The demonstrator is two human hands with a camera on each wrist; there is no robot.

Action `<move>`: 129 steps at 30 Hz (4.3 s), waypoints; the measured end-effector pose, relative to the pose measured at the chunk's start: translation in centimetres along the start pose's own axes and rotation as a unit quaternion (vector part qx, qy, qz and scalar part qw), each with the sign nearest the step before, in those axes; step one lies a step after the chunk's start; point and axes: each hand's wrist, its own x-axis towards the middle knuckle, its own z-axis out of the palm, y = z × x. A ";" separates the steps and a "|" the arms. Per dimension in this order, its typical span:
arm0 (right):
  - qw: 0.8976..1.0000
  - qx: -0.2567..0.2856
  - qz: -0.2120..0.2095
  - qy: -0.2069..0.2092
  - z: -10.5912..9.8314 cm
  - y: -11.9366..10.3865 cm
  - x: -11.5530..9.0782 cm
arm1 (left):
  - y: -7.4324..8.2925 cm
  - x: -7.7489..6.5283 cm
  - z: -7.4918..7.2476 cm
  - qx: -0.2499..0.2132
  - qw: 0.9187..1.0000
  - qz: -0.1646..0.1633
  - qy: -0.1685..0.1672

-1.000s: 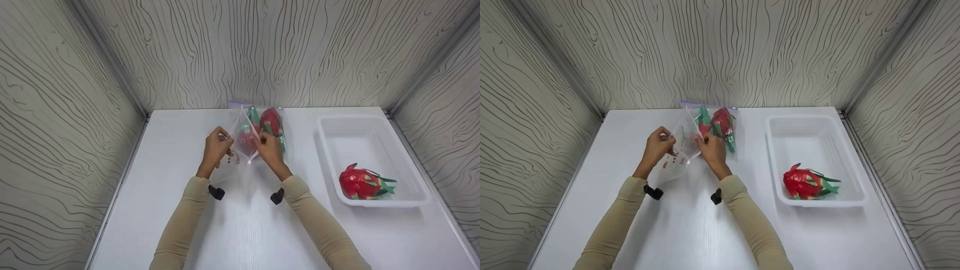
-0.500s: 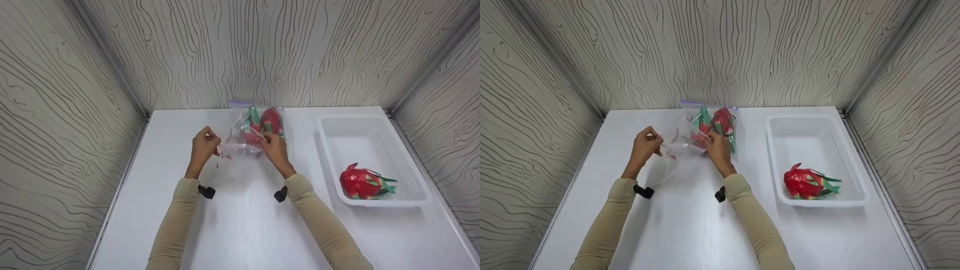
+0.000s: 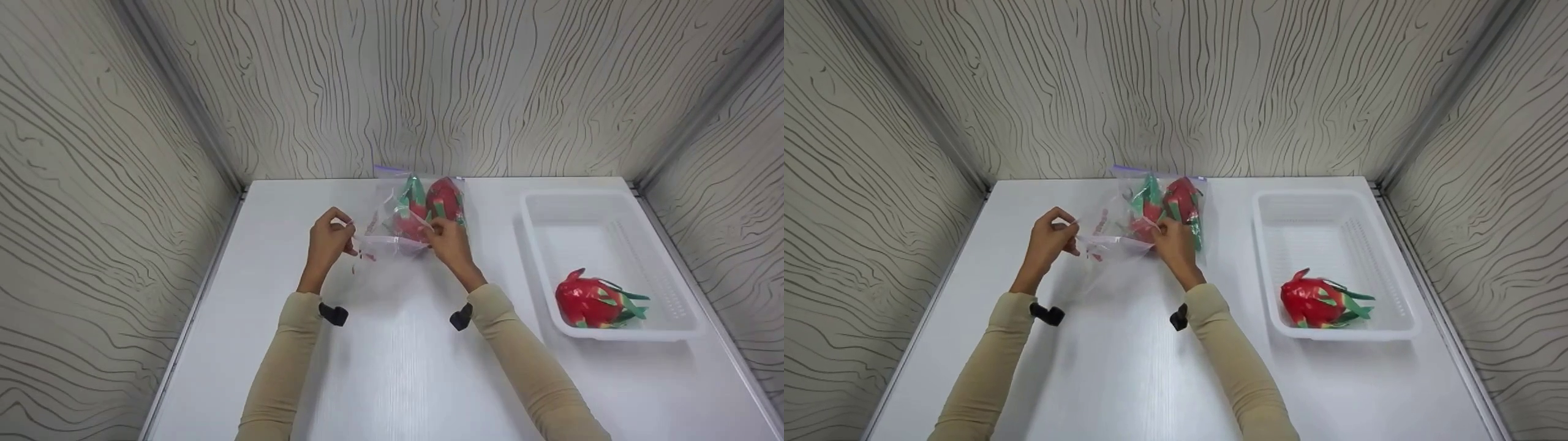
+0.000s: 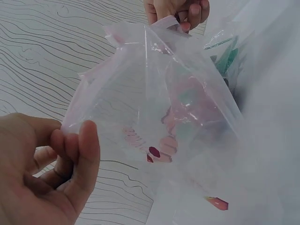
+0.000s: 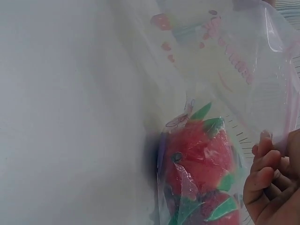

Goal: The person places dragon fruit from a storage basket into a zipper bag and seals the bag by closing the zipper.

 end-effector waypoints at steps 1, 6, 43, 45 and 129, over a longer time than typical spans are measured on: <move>1.000 0.005 -0.003 -0.002 0.0 0.1 0.0 | 0.0 0.0 0.1 -0.009 1.000 0.001 -0.001; 1.000 0.021 0.005 -0.022 0.0 0.5 0.1 | 0.0 0.0 0.3 -0.041 0.999 -0.003 0.001; 0.995 0.057 -0.004 -0.085 0.0 0.2 0.1 | 0.2 -0.1 1.6 -0.044 0.999 0.011 0.031; 0.993 0.069 -0.007 -0.100 0.1 0.1 0.1 | 0.4 -0.2 1.8 -0.047 0.999 0.004 0.025; 0.982 -0.088 -0.104 -0.130 -17.6 3.2 2.0 | 0.2 0.3 2.1 -0.066 0.997 -0.018 0.045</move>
